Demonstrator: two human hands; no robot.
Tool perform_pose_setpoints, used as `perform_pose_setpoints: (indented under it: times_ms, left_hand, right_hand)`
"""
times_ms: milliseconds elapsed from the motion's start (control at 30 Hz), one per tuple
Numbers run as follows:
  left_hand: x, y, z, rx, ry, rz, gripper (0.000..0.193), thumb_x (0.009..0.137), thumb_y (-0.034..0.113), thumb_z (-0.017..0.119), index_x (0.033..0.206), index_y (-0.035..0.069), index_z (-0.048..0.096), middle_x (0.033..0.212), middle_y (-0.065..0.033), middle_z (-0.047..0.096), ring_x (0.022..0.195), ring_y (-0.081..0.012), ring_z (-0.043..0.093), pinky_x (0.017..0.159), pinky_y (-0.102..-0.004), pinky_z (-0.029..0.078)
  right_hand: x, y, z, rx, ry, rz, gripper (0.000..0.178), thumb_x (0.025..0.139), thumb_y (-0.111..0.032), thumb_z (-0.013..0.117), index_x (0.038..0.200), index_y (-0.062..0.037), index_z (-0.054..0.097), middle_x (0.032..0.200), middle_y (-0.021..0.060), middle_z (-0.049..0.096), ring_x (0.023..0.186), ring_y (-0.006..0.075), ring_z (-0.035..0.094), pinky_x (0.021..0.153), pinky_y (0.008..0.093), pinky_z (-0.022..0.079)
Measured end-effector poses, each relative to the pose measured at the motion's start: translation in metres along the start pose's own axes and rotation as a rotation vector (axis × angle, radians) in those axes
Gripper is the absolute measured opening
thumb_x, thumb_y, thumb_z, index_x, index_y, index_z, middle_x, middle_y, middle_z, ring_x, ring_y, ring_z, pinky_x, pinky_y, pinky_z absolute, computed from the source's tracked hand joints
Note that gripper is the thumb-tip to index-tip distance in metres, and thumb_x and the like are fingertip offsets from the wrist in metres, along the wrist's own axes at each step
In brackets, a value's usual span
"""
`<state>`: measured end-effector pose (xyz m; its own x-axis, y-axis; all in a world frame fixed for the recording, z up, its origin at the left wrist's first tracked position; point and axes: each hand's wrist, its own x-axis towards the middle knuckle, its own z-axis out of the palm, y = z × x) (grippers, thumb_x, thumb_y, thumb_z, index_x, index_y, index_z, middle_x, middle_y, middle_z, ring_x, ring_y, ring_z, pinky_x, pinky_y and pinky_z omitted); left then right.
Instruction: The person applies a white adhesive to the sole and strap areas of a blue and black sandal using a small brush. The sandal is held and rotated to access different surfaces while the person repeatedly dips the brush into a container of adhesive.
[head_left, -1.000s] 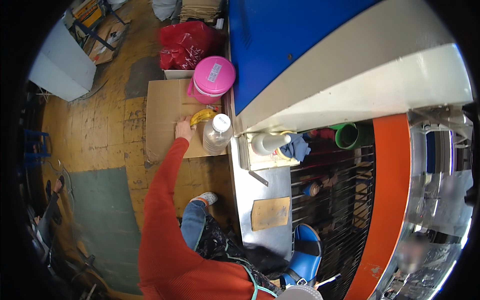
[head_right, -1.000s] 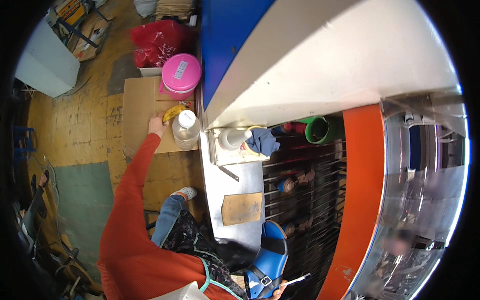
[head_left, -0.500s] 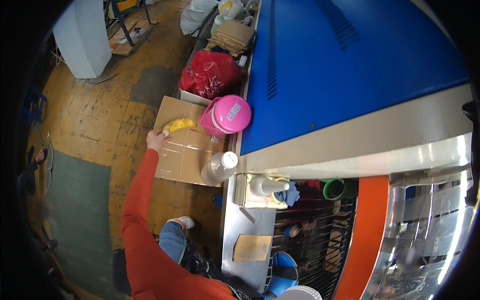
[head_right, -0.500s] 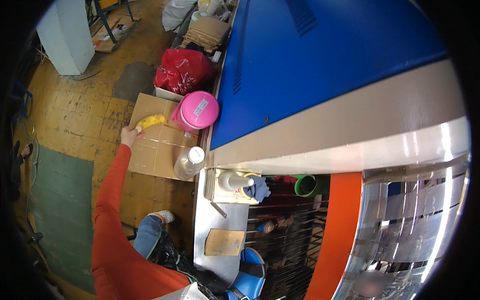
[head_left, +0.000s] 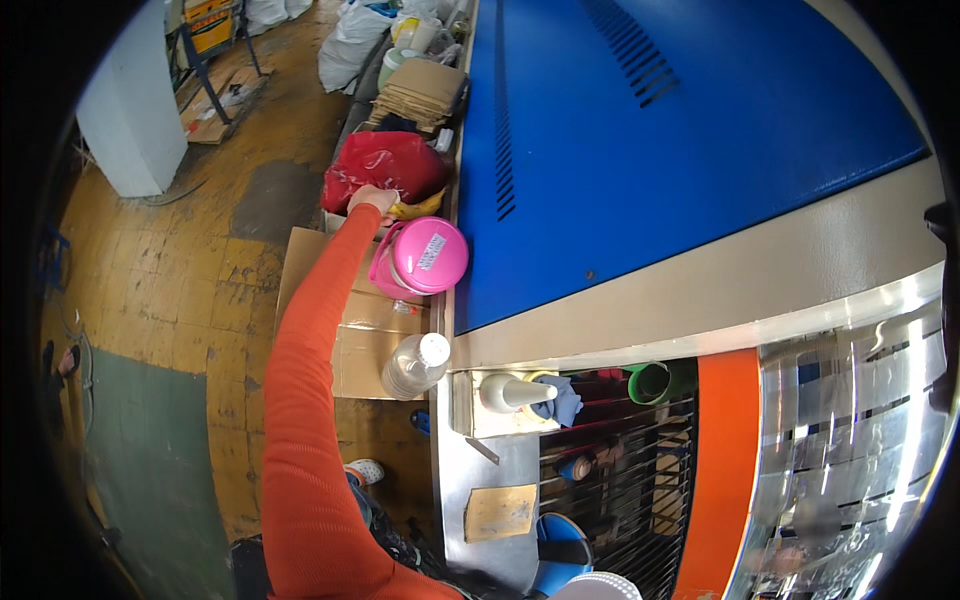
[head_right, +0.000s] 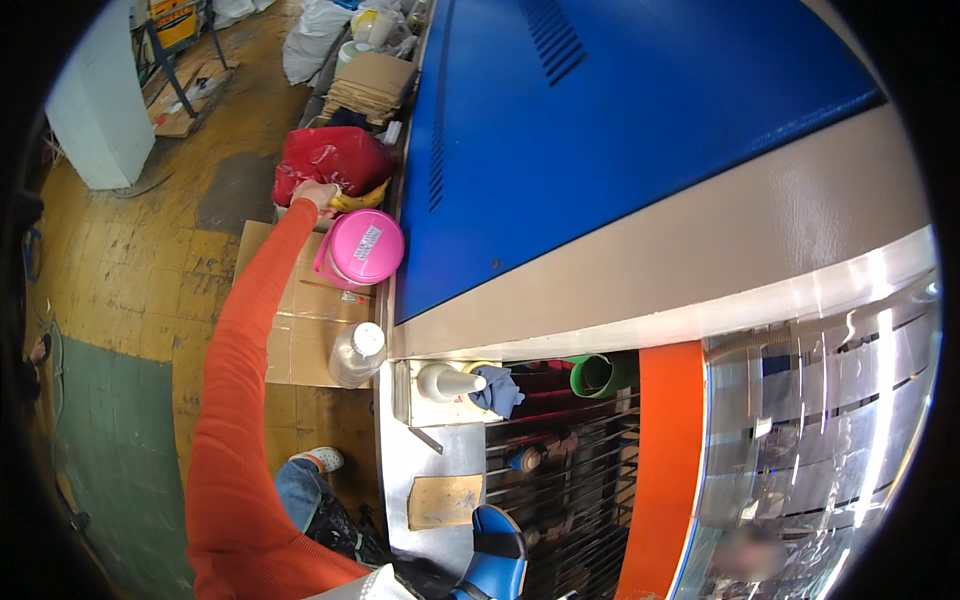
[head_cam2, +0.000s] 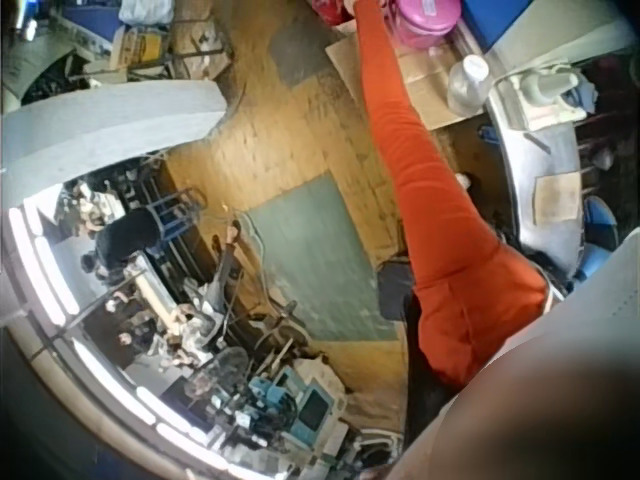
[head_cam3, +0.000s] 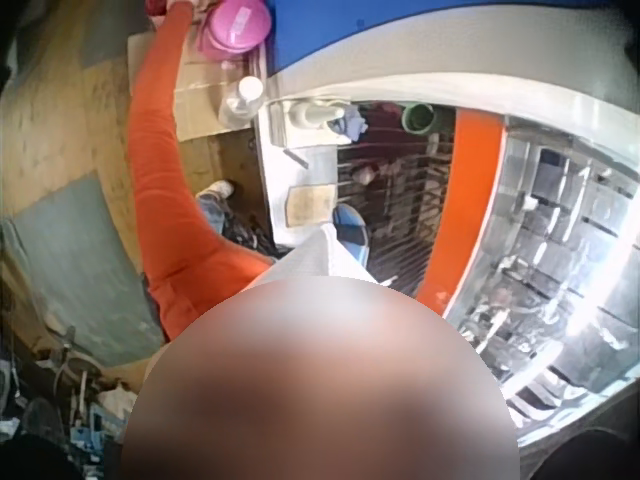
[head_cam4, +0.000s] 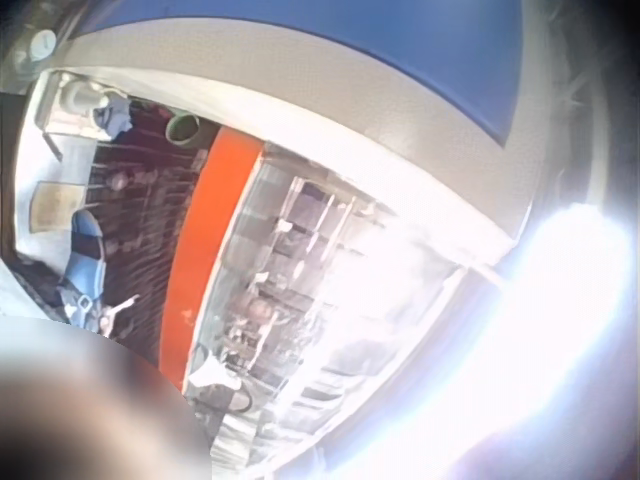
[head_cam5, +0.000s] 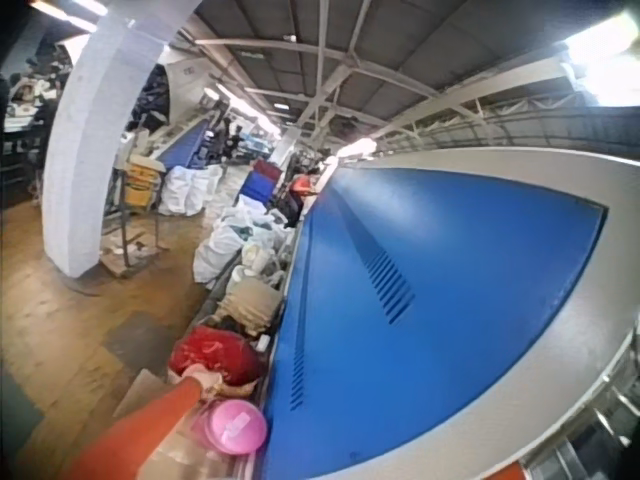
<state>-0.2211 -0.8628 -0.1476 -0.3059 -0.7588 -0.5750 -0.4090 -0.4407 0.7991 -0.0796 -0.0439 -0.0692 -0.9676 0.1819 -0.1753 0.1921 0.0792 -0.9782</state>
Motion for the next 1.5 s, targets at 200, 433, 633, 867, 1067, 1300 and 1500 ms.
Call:
perform_pose_setpoints:
  times_ms: [200, 433, 633, 867, 1067, 1300, 1500]
  left_hand:
    - [0.004, 0.020, 0.035, 0.675, 0.260, 0.156, 0.042, 0.078, 0.034, 0.069, 0.108, 0.006, 0.069, 0.114, -0.0146, 0.067, 0.105, -0.0281, 0.065, 0.087, -0.0385, 0.054]
    - [0.021, 0.030, 0.049, 0.748, 0.270, 0.081, 0.047, 0.080, 0.041, 0.066, 0.114, 0.010, 0.068, 0.122, -0.0125, 0.064, 0.113, -0.0275, 0.062, 0.092, -0.0389, 0.052]
    - [0.067, -0.002, 0.053, 0.675, 0.259, 0.013, 0.051, 0.084, 0.046, 0.059, 0.121, 0.010, 0.065, 0.128, -0.0111, 0.061, 0.117, -0.0268, 0.060, 0.096, -0.0398, 0.049]
    - [0.139, -0.054, 0.050, 0.666, -0.032, 0.156, 0.054, 0.079, 0.041, 0.055, 0.116, 0.002, 0.065, 0.125, -0.0231, 0.059, 0.118, -0.0315, 0.058, 0.097, -0.0399, 0.045]
    - [0.143, -0.074, 0.028, 0.712, -0.046, 0.475, 0.053, 0.076, 0.043, 0.061, 0.107, 0.000, 0.069, 0.099, -0.0209, 0.070, 0.097, -0.0294, 0.067, 0.085, -0.0371, 0.051]
    - [-0.121, -0.048, -0.035, -0.523, 0.463, 0.905, 0.030, 0.089, 0.000, 0.057, 0.118, 0.000, 0.063, 0.107, -0.0114, 0.066, 0.099, -0.0167, 0.061, 0.089, -0.0305, 0.049]
    - [-0.402, -0.094, 0.043, -0.451, -0.182, 0.984, 0.030, 0.098, 0.021, 0.047, 0.113, -0.005, 0.053, 0.078, -0.0116, 0.061, 0.067, -0.0171, 0.062, 0.076, -0.0325, 0.050]
  right_hand:
    - [-0.008, 0.001, 0.002, 0.017, 0.034, 0.056, 0.053, 0.085, -0.032, 0.061, 0.129, -0.0043, 0.052, 0.126, 0.0087, 0.055, 0.119, 0.0248, 0.047, 0.104, 0.0447, 0.034]
    - [-0.016, 0.000, 0.002, 0.033, 0.077, 0.110, 0.055, 0.084, -0.033, 0.063, 0.129, -0.0042, 0.052, 0.125, 0.0080, 0.056, 0.119, 0.0240, 0.048, 0.104, 0.0439, 0.034]
    - [-0.022, -0.002, 0.002, 0.040, 0.099, 0.144, 0.057, 0.083, -0.034, 0.064, 0.130, -0.0041, 0.051, 0.124, 0.0074, 0.056, 0.118, 0.0232, 0.048, 0.103, 0.0432, 0.035]
    - [-0.028, -0.006, -0.003, 0.054, 0.110, 0.182, 0.059, 0.082, -0.035, 0.066, 0.130, -0.0041, 0.050, 0.123, 0.0068, 0.056, 0.118, 0.0224, 0.048, 0.103, 0.0424, 0.035]
    - [-0.048, -0.020, -0.030, 0.093, 0.073, 0.206, 0.061, 0.082, -0.035, 0.067, 0.131, -0.0040, 0.050, 0.123, 0.0062, 0.056, 0.117, 0.0216, 0.049, 0.103, 0.0417, 0.035]
    - [-0.071, -0.063, -0.002, 0.135, 0.197, -0.024, 0.046, 0.070, -0.032, 0.070, 0.100, -0.0080, 0.044, 0.090, 0.0031, 0.048, 0.086, 0.0157, 0.055, 0.080, 0.0289, 0.048]
    - [-0.089, -0.073, 0.005, 0.268, 0.160, -0.058, 0.049, 0.066, -0.030, 0.072, 0.098, -0.0094, 0.042, 0.082, 0.0003, 0.048, 0.073, 0.0097, 0.053, 0.070, 0.0243, 0.047]
